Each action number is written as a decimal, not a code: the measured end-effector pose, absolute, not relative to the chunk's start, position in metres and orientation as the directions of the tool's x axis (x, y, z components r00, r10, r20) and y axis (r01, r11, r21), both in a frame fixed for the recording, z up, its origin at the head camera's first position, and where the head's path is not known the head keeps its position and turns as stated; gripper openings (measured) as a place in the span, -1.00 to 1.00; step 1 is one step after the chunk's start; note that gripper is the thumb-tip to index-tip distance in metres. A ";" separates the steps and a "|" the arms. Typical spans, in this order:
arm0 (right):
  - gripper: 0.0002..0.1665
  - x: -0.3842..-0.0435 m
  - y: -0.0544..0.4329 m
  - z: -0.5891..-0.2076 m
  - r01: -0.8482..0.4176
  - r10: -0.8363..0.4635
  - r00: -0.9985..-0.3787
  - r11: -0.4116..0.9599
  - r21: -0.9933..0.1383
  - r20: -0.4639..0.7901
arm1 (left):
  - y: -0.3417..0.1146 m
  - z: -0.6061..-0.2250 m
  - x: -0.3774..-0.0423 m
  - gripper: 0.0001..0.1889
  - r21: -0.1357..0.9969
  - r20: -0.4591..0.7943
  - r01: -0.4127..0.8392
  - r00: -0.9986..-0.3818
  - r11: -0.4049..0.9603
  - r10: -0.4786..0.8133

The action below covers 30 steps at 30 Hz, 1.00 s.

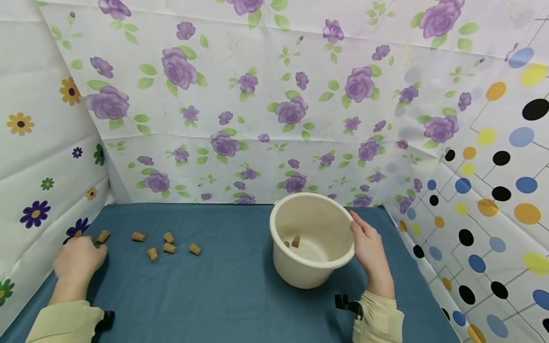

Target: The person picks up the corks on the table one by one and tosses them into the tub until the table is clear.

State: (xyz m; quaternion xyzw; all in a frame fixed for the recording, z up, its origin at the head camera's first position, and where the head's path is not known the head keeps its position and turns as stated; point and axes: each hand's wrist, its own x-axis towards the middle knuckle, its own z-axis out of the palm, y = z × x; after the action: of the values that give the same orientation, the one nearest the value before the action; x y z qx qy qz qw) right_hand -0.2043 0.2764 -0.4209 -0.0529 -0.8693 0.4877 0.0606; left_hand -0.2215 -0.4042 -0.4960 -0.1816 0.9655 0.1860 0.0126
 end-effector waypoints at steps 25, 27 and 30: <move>-0.31 -0.206 0.276 -0.422 0.029 0.148 -0.987 0.523 -0.852 0.057 | -0.412 -0.492 -0.233 -0.48 0.320 -0.197 -0.385 -0.921 0.865 -0.337; -0.30 -0.206 0.276 -0.422 0.029 0.145 -0.988 0.525 -0.851 0.056 | -0.412 -0.492 -0.235 -0.51 0.308 -0.196 -0.374 -0.925 0.875 -0.326; -0.29 -0.207 0.277 -0.421 0.023 0.139 -0.988 0.532 -0.846 0.061 | -0.413 -0.493 -0.240 -0.51 0.301 -0.192 -0.367 -0.927 0.880 -0.321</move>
State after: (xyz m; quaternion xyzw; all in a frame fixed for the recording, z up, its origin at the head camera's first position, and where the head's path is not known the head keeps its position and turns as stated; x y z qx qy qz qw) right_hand -0.2067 0.2769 -0.4207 -0.0463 -0.8733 0.4813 0.0605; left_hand -0.2400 -0.4127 -0.4927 -0.1780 0.9671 0.1683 0.0684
